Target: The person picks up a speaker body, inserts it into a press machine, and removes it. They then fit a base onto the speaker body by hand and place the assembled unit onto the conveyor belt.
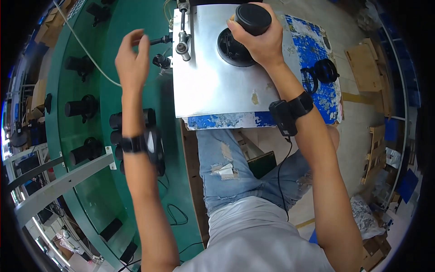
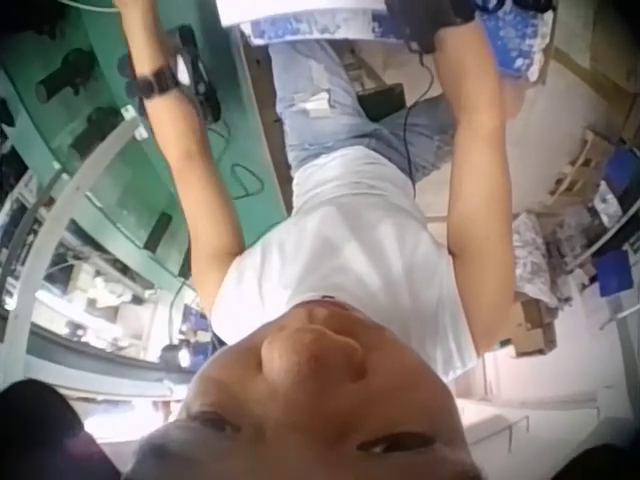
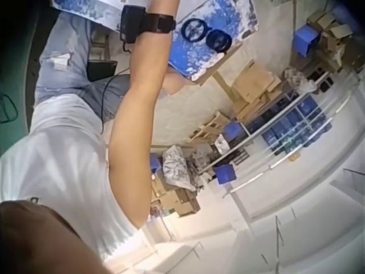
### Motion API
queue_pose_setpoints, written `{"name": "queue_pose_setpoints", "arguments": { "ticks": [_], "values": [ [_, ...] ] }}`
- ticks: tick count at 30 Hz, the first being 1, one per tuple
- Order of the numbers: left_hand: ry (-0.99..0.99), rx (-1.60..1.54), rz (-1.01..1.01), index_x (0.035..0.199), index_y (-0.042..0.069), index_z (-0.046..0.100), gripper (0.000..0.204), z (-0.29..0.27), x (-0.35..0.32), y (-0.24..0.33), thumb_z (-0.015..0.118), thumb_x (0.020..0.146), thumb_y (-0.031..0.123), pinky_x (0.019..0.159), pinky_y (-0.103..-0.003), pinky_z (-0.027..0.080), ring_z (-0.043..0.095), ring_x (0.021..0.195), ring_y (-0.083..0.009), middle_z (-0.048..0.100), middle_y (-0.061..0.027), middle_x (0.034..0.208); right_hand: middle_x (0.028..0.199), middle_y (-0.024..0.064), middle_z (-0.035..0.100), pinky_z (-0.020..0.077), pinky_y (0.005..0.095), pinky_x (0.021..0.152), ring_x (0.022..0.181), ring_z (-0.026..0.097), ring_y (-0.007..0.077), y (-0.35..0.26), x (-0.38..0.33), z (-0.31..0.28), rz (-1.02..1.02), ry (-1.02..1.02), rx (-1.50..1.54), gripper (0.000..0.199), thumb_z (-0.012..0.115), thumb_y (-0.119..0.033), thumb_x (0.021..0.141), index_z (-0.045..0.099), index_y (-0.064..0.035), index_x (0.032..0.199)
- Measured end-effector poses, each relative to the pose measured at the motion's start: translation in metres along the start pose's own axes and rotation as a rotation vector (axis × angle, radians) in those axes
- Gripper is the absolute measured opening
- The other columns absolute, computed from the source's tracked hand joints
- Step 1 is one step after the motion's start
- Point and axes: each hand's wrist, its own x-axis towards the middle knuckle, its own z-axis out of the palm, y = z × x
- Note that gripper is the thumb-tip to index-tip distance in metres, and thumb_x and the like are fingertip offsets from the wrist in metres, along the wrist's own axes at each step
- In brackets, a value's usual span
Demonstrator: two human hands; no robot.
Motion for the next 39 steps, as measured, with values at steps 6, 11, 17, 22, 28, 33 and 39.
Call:
{"name": "queue_pose_setpoints", "arguments": {
  "ticks": [6, 11, 17, 22, 28, 33, 39],
  "values": [
    [-0.421, 0.488, -0.151, 0.109, 0.005, 0.065, 0.053, 0.027, 0.029, -0.076, 0.039, 0.093, 0.048, 0.087, -0.045, 0.046, 0.060, 0.099, -0.0410, 0.065, -0.0217, 0.105, 0.085, 0.0028, 0.067, 0.0503, 0.0245, 0.074, 0.078, 0.063, 0.0112, 0.034, -0.008, 0.005, -0.126, -0.039, -0.035, 0.032, 0.078, -0.018, 0.075, 0.058, -0.0064, 0.098],
    [-0.451, 0.276, -0.371, 0.108, 0.006, 0.066, 0.058, 0.021, 0.023, -0.073, 0.035, 0.093, 0.053, 0.087, -0.043, 0.046, 0.061, 0.098, -0.0405, 0.066, -0.0228, 0.096, 0.085, 0.0030, 0.066, 0.0497, 0.0251, 0.074, 0.079, 0.062, 0.0101, 0.029, -0.009, 0.003, -0.051, -0.015, -0.018, 0.033, 0.078, -0.012, 0.073, 0.057, -0.0042, 0.098],
    [-0.554, -0.227, -0.378, 0.137, -0.008, 0.035, 0.071, -0.005, -0.005, -0.074, 0.045, 0.094, 0.048, 0.111, -0.032, 0.025, 0.035, 0.134, -0.0314, 0.039, -0.0245, 0.141, 0.085, 0.0042, 0.066, 0.0498, 0.0243, 0.072, 0.076, 0.062, 0.0102, 0.011, 0.001, 0.002, -0.077, -0.011, 0.047, 0.031, 0.076, -0.008, 0.074, 0.057, -0.0026, 0.098],
    [0.038, -0.317, -0.082, 0.123, 0.000, 0.051, 0.039, -0.056, -0.034, 0.039, 0.055, 0.093, 0.024, 0.093, -0.035, 0.043, 0.056, 0.108, -0.0229, 0.058, -0.0147, 0.119, 0.091, 0.0059, 0.066, 0.0518, 0.0237, 0.071, 0.079, 0.063, 0.0104, -0.139, 0.075, -0.071, -0.281, 0.160, 0.549, 0.026, 0.069, -0.015, 0.083, 0.058, 0.0000, 0.102],
    [-0.192, -0.534, 0.252, 0.145, 0.003, 0.025, 0.097, -0.049, -0.114, 0.172, 0.078, 0.065, 0.014, 0.096, -0.040, 0.041, 0.047, 0.123, -0.0297, 0.040, -0.0164, 0.140, 0.094, 0.0088, 0.063, 0.0479, 0.0250, 0.079, 0.084, 0.060, 0.0128, -0.189, 0.015, -0.050, -0.298, -0.202, 0.448, 0.049, 0.077, -0.021, 0.076, 0.053, 0.0031, 0.111],
    [-0.147, -0.710, 0.209, 0.147, 0.001, 0.012, 0.103, -0.025, -0.152, 0.189, 0.079, 0.069, 0.008, 0.100, -0.039, 0.042, 0.051, 0.120, -0.0309, 0.044, -0.0224, 0.135, 0.091, 0.0116, 0.062, 0.0473, 0.0286, 0.079, 0.084, 0.058, 0.0163, -0.199, -0.026, -0.064, -0.158, -0.165, 0.489, 0.057, 0.075, -0.033, 0.076, 0.051, 0.0049, 0.111],
    [-0.076, -0.594, 0.197, 0.144, -0.004, 0.020, 0.096, -0.029, -0.186, 0.208, 0.080, 0.070, 0.008, 0.095, -0.037, 0.045, 0.058, 0.111, -0.0317, 0.053, -0.0248, 0.125, 0.092, 0.0150, 0.058, 0.0469, 0.0341, 0.081, 0.086, 0.057, 0.0204, -0.200, -0.045, -0.090, -0.053, -0.204, 0.549, 0.072, 0.071, -0.051, 0.076, 0.046, 0.0049, 0.115]
  ]
}}
